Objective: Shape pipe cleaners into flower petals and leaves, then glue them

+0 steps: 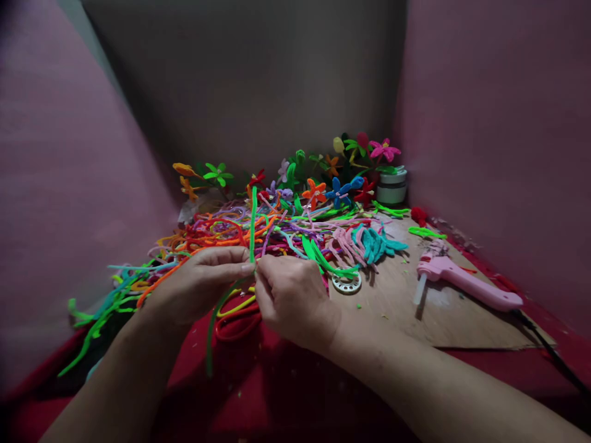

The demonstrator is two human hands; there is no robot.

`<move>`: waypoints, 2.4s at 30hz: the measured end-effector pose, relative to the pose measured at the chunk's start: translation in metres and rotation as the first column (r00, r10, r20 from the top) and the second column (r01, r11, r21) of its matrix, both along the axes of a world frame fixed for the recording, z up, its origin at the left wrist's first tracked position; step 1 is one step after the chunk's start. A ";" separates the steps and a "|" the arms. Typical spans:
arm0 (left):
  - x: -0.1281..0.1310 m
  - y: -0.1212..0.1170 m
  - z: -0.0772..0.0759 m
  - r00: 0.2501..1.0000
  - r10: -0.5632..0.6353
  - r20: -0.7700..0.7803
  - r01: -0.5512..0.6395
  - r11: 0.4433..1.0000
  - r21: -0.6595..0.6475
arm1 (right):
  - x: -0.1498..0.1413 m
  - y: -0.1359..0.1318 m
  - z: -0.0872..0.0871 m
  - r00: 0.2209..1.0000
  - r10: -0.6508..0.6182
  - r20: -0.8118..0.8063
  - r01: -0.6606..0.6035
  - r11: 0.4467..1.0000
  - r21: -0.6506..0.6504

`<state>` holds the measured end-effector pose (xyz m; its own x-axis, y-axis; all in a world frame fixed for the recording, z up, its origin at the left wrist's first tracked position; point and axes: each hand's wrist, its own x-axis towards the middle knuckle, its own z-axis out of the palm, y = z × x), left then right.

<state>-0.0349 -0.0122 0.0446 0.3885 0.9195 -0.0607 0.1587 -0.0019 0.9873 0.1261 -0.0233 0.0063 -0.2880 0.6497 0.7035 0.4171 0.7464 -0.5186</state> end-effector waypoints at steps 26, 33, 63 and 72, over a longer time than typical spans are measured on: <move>0.003 0.000 0.003 0.863 0.247 -0.442 -0.005 0.877 0.481 | -0.002 0.013 0.010 0.892 0.058 -0.448 -0.384 0.620 -0.684; -0.010 0.004 0.009 0.897 0.202 -0.394 -0.028 0.913 0.406 | 0.005 0.019 0.004 0.787 0.169 -0.594 -0.614 0.316 -0.723; -0.030 0.013 0.011 0.946 -0.010 -0.324 0.060 0.987 0.146 | 0.001 0.011 0.001 0.999 -0.013 0.035 0.004 0.973 0.230; -0.014 0.004 0.012 0.963 -0.113 -0.245 0.134 0.989 0.069 | 0.005 0.012 0.002 0.933 -0.273 0.233 0.125 0.856 0.502</move>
<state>-0.0491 -0.0083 0.0567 0.4830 0.8710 -0.0903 0.3837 -0.1178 0.9159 0.1312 -0.0116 0.0084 -0.4245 0.3256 0.8448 0.6569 0.7529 0.0400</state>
